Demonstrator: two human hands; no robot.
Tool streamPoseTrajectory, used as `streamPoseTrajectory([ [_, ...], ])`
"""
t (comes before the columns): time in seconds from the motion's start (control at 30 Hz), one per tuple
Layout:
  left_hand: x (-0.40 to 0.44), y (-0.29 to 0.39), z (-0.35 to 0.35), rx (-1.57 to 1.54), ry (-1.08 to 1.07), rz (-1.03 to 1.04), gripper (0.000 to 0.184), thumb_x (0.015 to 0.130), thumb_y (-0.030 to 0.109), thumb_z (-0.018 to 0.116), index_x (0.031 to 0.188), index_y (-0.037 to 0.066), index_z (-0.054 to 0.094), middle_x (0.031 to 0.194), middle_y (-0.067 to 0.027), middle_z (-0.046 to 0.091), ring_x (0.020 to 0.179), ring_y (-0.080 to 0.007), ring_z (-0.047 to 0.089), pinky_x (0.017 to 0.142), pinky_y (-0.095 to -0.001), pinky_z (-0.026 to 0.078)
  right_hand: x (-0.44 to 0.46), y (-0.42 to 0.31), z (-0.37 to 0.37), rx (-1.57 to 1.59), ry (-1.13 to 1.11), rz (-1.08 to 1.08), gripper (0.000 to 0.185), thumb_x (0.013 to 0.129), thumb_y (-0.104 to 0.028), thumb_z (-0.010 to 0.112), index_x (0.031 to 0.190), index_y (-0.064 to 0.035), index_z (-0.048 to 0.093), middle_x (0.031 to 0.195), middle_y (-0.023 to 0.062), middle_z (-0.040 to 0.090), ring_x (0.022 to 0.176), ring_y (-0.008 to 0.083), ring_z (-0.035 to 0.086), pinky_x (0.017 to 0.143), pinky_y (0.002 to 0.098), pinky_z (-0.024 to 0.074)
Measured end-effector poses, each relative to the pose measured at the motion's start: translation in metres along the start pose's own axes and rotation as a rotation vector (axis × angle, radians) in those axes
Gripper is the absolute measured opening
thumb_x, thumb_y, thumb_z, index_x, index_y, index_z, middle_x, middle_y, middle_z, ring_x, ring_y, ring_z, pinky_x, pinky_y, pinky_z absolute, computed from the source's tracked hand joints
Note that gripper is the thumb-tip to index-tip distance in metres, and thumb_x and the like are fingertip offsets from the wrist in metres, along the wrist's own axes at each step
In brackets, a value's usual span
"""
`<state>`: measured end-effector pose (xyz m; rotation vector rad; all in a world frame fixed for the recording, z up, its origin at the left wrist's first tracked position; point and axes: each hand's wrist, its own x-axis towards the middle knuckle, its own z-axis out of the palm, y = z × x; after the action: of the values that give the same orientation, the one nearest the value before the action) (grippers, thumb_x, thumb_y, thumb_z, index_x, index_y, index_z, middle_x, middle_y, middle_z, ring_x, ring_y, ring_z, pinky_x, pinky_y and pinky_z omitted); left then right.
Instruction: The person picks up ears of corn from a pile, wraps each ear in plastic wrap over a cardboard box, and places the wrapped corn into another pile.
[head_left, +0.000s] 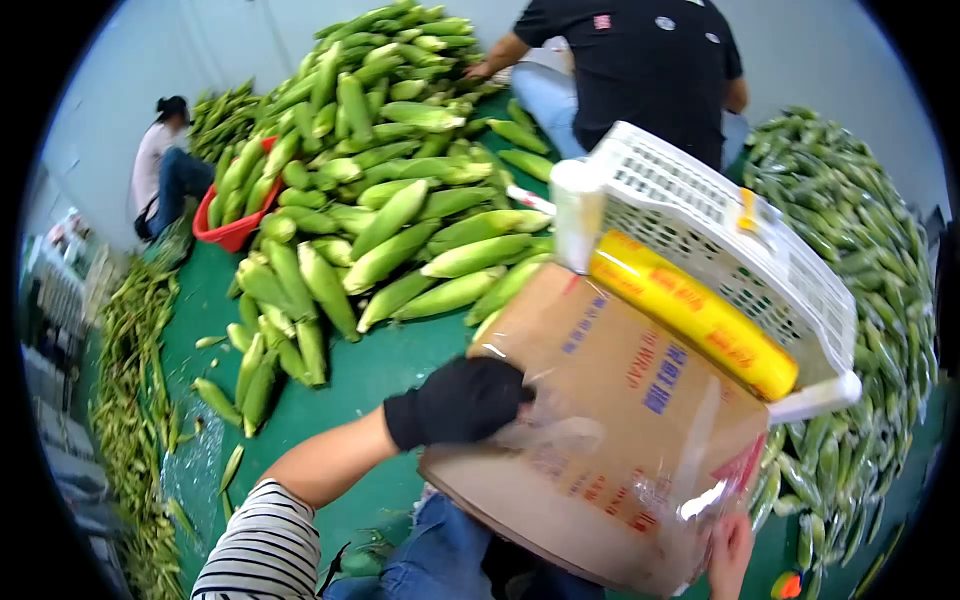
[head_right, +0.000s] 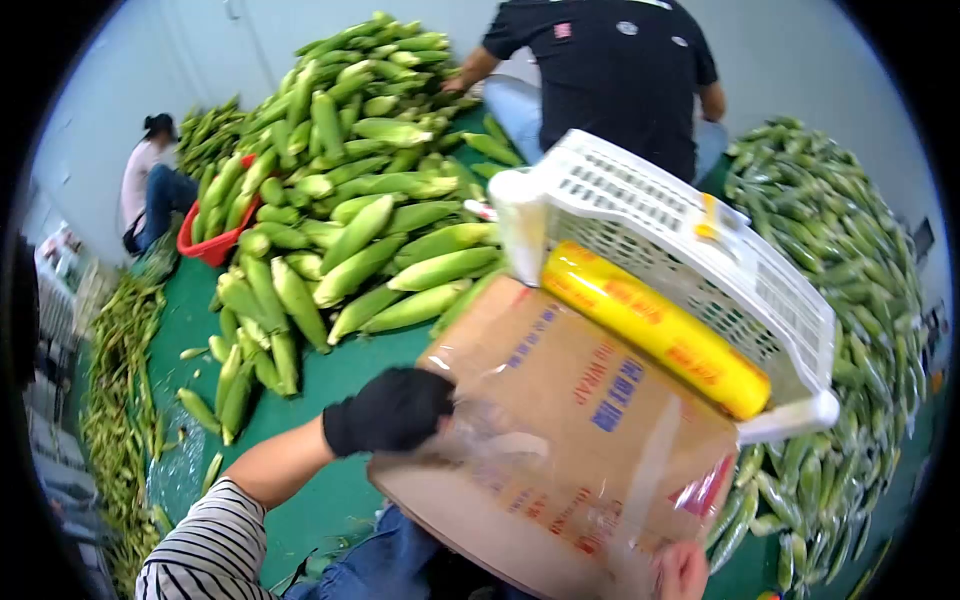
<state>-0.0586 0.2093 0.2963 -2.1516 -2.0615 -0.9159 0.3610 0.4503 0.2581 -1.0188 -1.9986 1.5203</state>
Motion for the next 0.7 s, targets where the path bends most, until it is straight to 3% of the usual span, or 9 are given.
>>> streamPoseTrajectory([
  [0.03, -0.03, 0.015, -0.009, 0.02, -0.153, -0.017, 0.017, 0.083, 0.016, 0.064, 0.094, 0.004, 0.059, 0.094, -0.0119, 0.063, 0.085, -0.031, 0.063, 0.072, -0.0401, 0.052, -0.026, -0.055, 0.011, -0.31, -0.114, 0.294, 0.009, 0.094, -0.011, 0.055, 0.093, -0.0031, 0.058, 0.072, 0.0027, 0.056, 0.062, 0.0113, 0.05, 0.057, 0.025, 0.0411],
  [0.1, -0.088, 0.037, 0.002, -0.005, -0.096, 0.009, 0.013, 0.084, 0.016, 0.062, 0.093, 0.006, 0.059, 0.1, -0.0125, 0.063, 0.096, -0.0308, 0.063, 0.077, -0.0408, 0.052, -0.05, -0.054, 0.026, -0.499, -0.248, 0.002, 0.011, 0.094, -0.012, 0.056, 0.094, -0.0017, 0.058, 0.07, 0.0053, 0.056, 0.06, 0.0146, 0.049, 0.056, 0.0278, 0.042],
  [0.17, -0.13, 0.042, 0.02, -0.002, -0.015, 0.063, 0.015, 0.082, 0.013, 0.065, 0.094, 0.007, 0.059, 0.105, -0.0139, 0.063, 0.106, -0.0326, 0.061, 0.083, -0.0425, 0.052, -0.062, -0.039, 0.038, -0.523, -0.213, -0.031, 0.012, 0.094, -0.013, 0.057, 0.094, -0.0017, 0.058, 0.069, 0.0069, 0.056, 0.058, 0.0162, 0.049, 0.055, 0.0292, 0.0422],
  [0.2, -0.152, 0.041, 0.029, -0.02, 0.069, 0.042, 0.027, 0.077, 0.012, 0.07, 0.1, 0.006, 0.057, 0.11, -0.0158, 0.062, 0.106, -0.0342, 0.06, 0.085, -0.0449, 0.051, -0.064, -0.036, 0.044, -0.533, -0.191, -0.047, 0.012, 0.094, -0.014, 0.057, 0.094, -0.0016, 0.058, 0.069, 0.0077, 0.056, 0.057, 0.017, 0.049, 0.054, 0.0299, 0.0423],
  [0.37, -0.26, 0.001, 0.063, 0.186, 0.213, -0.661, 0.057, 0.078, 0.02, 0.07, 0.128, 0.003, 0.048, 0.122, -0.02, 0.056, 0.112, -0.0378, 0.055, 0.096, -0.0446, 0.045, -0.059, -0.044, 0.047, -0.468, -0.214, 0.149, 0.012, 0.096, -0.015, 0.055, 0.093, -0.0039, 0.057, 0.065, 0.0035, 0.054, 0.054, 0.0118, 0.048, 0.051, 0.0269, 0.0398],
  [0.53, -0.318, -0.163, 0.08, 0.152, 0.263, -1.343, 0.076, 0.083, 0.036, 0.068, 0.138, -0.005, 0.036, 0.136, -0.0269, 0.045, 0.126, -0.0411, 0.043, 0.106, -0.0445, 0.036, -0.05, -0.055, 0.051, -0.263, -0.241, 0.34, 0.013, 0.099, -0.017, 0.054, 0.095, -0.0056, 0.056, 0.069, 0.0, 0.055, 0.055, 0.0073, 0.047, 0.051, 0.0221, 0.0372],
  [0.57, -0.317, -0.198, 0.08, 0.086, 0.384, -1.508, 0.081, 0.082, 0.038, 0.068, 0.14, -0.006, 0.033, 0.137, -0.0285, 0.044, 0.129, -0.0408, 0.041, 0.107, -0.043, 0.035, -0.052, -0.055, 0.052, -0.227, -0.239, 0.358, 0.013, 0.099, -0.017, 0.054, 0.094, -0.0056, 0.056, 0.07, 0.0, 0.056, 0.055, 0.0069, 0.047, 0.052, 0.0218, 0.0373],
  [0.6, -0.33, -0.24, 0.094, 0.01, 0.645, -1.496, 0.083, 0.082, 0.039, 0.068, 0.142, -0.006, 0.031, 0.138, -0.0288, 0.044, 0.131, -0.0401, 0.041, 0.108, -0.0411, 0.034, -0.051, -0.061, 0.054, -0.201, -0.247, 0.393, 0.013, 0.099, -0.017, 0.053, 0.095, -0.006, 0.056, 0.072, -0.0006, 0.057, 0.057, 0.0065, 0.047, 0.053, 0.0214, 0.0375],
  [0.7, -0.317, -0.298, 0.081, -0.385, 1.085, -1.377, 0.069, 0.083, 0.02, 0.071, 0.137, 0.002, 0.033, 0.126, -0.0167, 0.055, 0.106, -0.0293, 0.056, 0.088, -0.0397, 0.047, -0.051, -0.066, 0.055, -0.269, -0.247, 0.429, 0.012, 0.099, -0.018, 0.052, 0.095, -0.007, 0.057, 0.075, -0.0008, 0.058, 0.059, 0.0066, 0.047, 0.054, 0.0212, 0.0375],
])
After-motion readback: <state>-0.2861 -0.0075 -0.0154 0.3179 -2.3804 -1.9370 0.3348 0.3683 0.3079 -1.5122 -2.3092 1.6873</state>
